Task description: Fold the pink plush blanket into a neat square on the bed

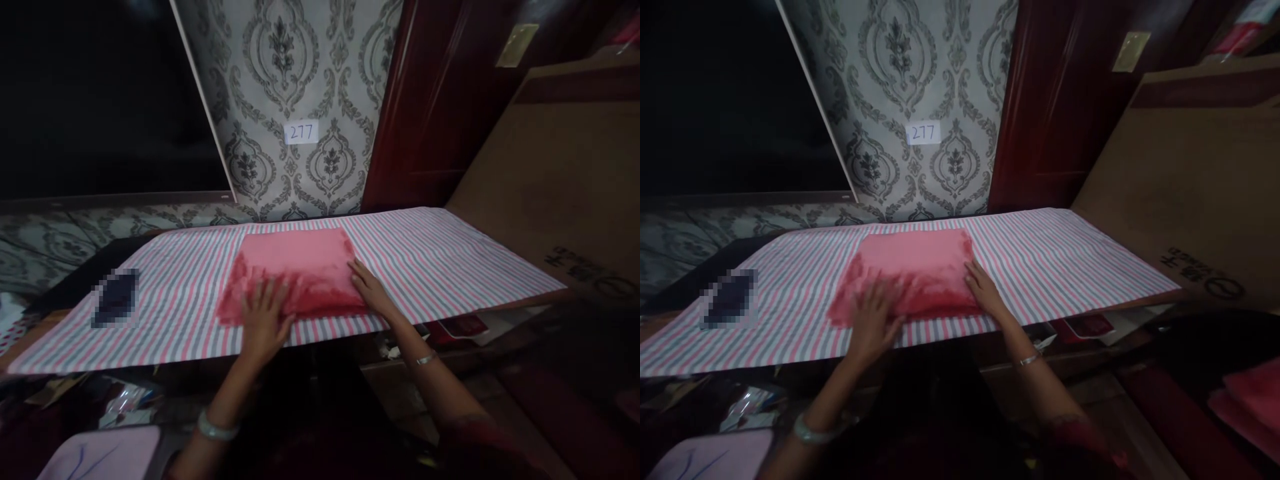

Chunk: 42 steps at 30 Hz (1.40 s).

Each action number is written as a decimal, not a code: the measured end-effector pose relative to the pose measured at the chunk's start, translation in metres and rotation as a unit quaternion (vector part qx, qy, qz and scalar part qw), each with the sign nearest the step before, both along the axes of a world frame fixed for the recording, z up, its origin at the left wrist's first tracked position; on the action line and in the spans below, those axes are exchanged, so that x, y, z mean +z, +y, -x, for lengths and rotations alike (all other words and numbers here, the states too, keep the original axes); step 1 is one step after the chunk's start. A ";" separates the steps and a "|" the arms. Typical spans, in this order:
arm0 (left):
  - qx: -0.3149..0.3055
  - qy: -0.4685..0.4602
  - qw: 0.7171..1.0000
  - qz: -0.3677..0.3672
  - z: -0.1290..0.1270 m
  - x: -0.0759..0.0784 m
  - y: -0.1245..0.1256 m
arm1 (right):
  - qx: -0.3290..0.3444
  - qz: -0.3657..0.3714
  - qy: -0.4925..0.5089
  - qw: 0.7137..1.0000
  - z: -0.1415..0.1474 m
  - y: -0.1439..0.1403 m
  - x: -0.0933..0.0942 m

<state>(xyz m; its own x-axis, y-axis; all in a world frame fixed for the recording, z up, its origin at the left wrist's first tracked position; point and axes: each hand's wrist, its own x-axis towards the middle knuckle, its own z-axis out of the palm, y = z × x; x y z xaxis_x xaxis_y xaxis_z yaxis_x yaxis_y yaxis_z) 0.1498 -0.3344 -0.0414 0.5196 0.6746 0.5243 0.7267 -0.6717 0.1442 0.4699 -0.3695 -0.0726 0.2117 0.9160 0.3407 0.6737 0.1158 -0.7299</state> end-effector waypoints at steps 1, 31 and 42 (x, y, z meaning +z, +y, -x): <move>0.038 -0.036 0.999 0.011 0.014 0.002 0.005 | -0.016 -0.002 0.005 1.000 0.002 -0.014 -0.002; -0.051 -0.148 0.966 0.205 0.099 0.014 0.038 | 0.008 -0.140 -0.211 0.967 0.039 -0.063 -0.022; 0.007 -0.177 0.984 -0.012 0.090 0.067 0.074 | -0.030 -0.210 -0.213 0.954 0.014 -0.036 0.043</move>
<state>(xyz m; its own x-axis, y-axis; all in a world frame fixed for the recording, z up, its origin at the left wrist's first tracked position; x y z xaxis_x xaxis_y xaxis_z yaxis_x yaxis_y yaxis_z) 0.0597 -0.2600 0.0255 0.2918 0.6654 0.6871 0.6426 -0.6685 0.3745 0.4558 -0.4058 -0.0296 0.0208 0.6702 0.7419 0.9131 0.2895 -0.2871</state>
